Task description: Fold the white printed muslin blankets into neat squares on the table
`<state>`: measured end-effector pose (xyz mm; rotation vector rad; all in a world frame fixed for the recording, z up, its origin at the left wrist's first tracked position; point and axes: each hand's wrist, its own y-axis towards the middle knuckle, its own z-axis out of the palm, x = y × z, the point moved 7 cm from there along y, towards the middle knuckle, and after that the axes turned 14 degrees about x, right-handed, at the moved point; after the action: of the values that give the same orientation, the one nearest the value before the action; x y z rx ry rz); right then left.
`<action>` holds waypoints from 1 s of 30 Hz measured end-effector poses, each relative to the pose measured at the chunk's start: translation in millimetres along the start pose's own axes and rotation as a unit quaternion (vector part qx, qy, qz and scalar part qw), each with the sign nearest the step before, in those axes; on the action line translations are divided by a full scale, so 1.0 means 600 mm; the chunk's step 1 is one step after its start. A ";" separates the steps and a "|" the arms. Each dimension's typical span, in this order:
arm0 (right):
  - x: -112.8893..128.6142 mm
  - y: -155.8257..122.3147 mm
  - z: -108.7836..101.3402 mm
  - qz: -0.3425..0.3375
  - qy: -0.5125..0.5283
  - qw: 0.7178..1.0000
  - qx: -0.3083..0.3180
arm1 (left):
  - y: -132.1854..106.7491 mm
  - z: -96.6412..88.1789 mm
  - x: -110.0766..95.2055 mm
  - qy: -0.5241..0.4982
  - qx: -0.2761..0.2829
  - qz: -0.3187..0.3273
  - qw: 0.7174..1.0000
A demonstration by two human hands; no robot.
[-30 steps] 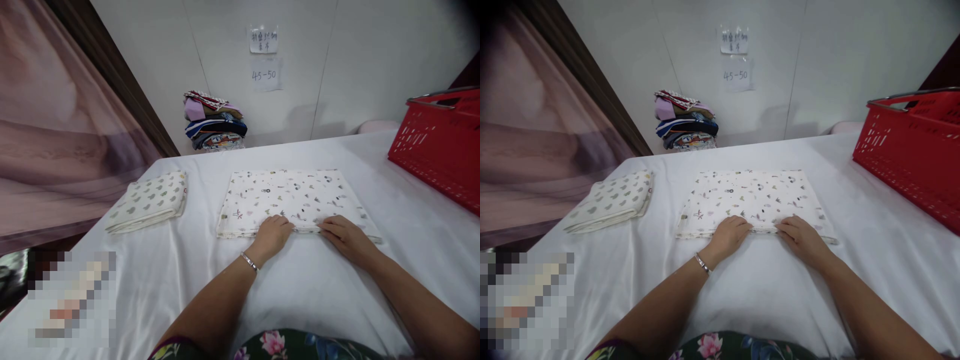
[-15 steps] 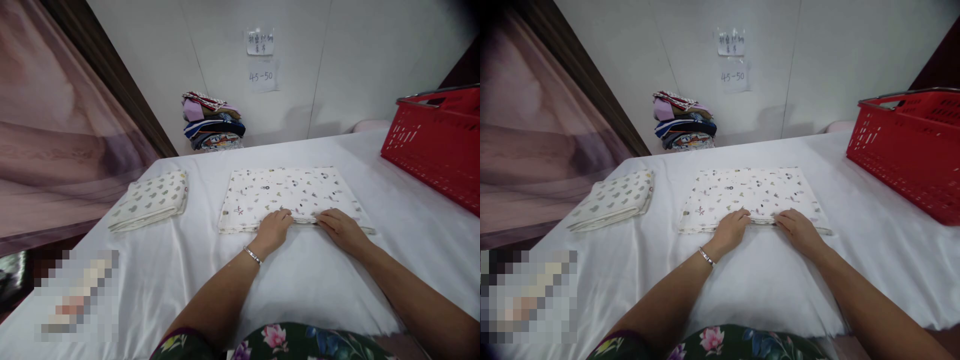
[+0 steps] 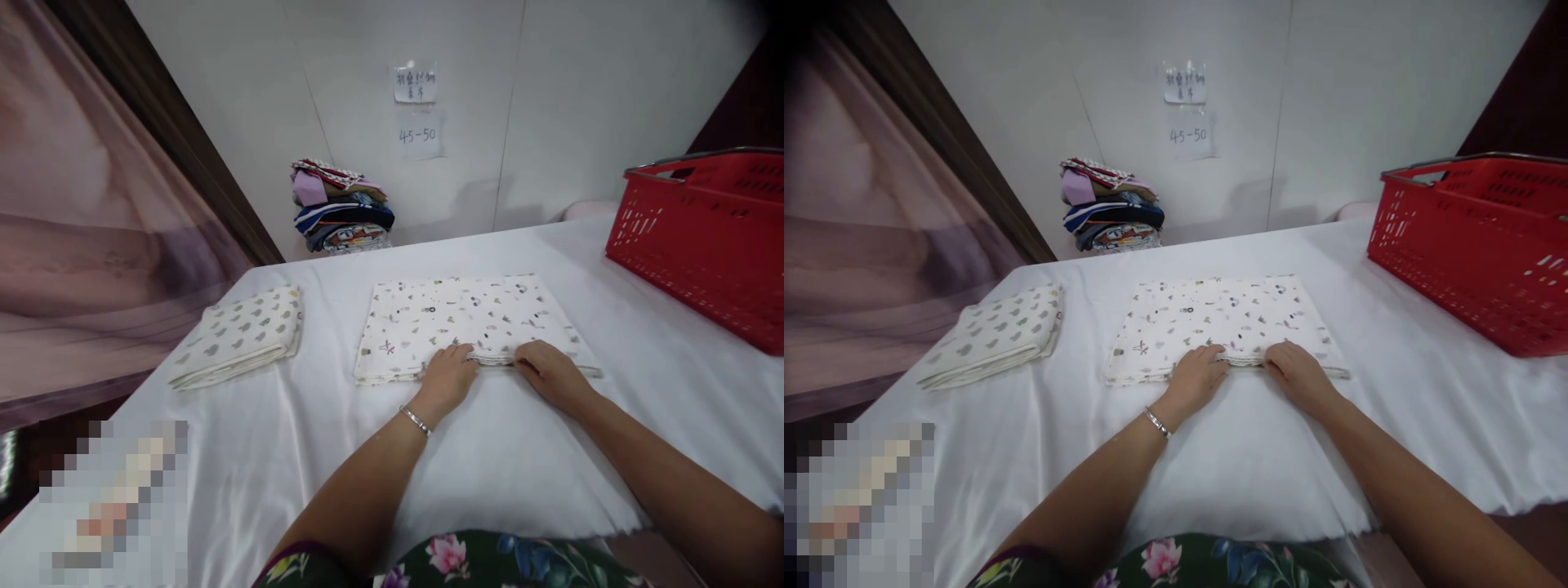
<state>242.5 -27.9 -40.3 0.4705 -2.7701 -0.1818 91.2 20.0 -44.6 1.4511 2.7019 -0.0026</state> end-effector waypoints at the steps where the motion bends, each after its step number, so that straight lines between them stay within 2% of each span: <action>1: 0.000 0.000 0.000 0.000 0.000 1.000 -0.004 | 0.002 0.001 -0.001 0.006 -0.003 -0.003 1.000; 6: 0.000 0.001 0.001 0.003 -0.005 1.000 -0.010 | 0.011 0.001 -0.005 0.021 -0.013 -0.001 1.000; 13: 0.013 -0.001 0.002 -0.018 -0.013 1.000 0.012 | 0.012 -0.007 -0.008 -0.026 -0.033 0.042 0.998; 15: 0.011 -0.012 -0.007 -0.030 0.002 1.000 0.005 | 0.012 -0.006 -0.007 -0.030 -0.031 0.044 0.998; 17: -0.008 -0.034 -0.026 -0.011 0.024 0.999 -0.026 | 0.013 -0.005 -0.007 -0.026 -0.030 0.043 0.998; 19: -0.052 -0.065 -0.053 0.067 0.045 0.994 -0.077 | 0.013 -0.003 -0.007 -0.022 -0.028 0.041 0.999; 21: -0.113 -0.101 -0.072 0.201 0.068 0.973 -0.094 | 0.013 -0.003 -0.007 -0.023 -0.028 0.042 0.998; 23: -0.168 -0.133 -0.072 0.341 0.104 0.933 -0.048 | 0.013 -0.002 -0.007 -0.026 -0.031 0.045 0.998; 24: -0.187 -0.145 -0.067 0.390 0.124 0.912 -0.012 | 0.013 -0.003 -0.007 -0.025 -0.033 0.046 0.998; 26: -0.205 -0.154 -0.057 0.434 0.155 0.886 0.047 | 0.012 -0.003 -0.007 -0.020 -0.037 0.048 0.998; 30: -0.202 -0.141 -0.051 0.433 0.165 0.881 0.091 | 0.011 -0.004 -0.008 -0.014 -0.035 0.046 0.998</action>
<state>386.1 -68.0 -61.9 -0.6584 -2.3862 0.3425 99.3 19.5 -41.7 1.5418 2.5831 0.0748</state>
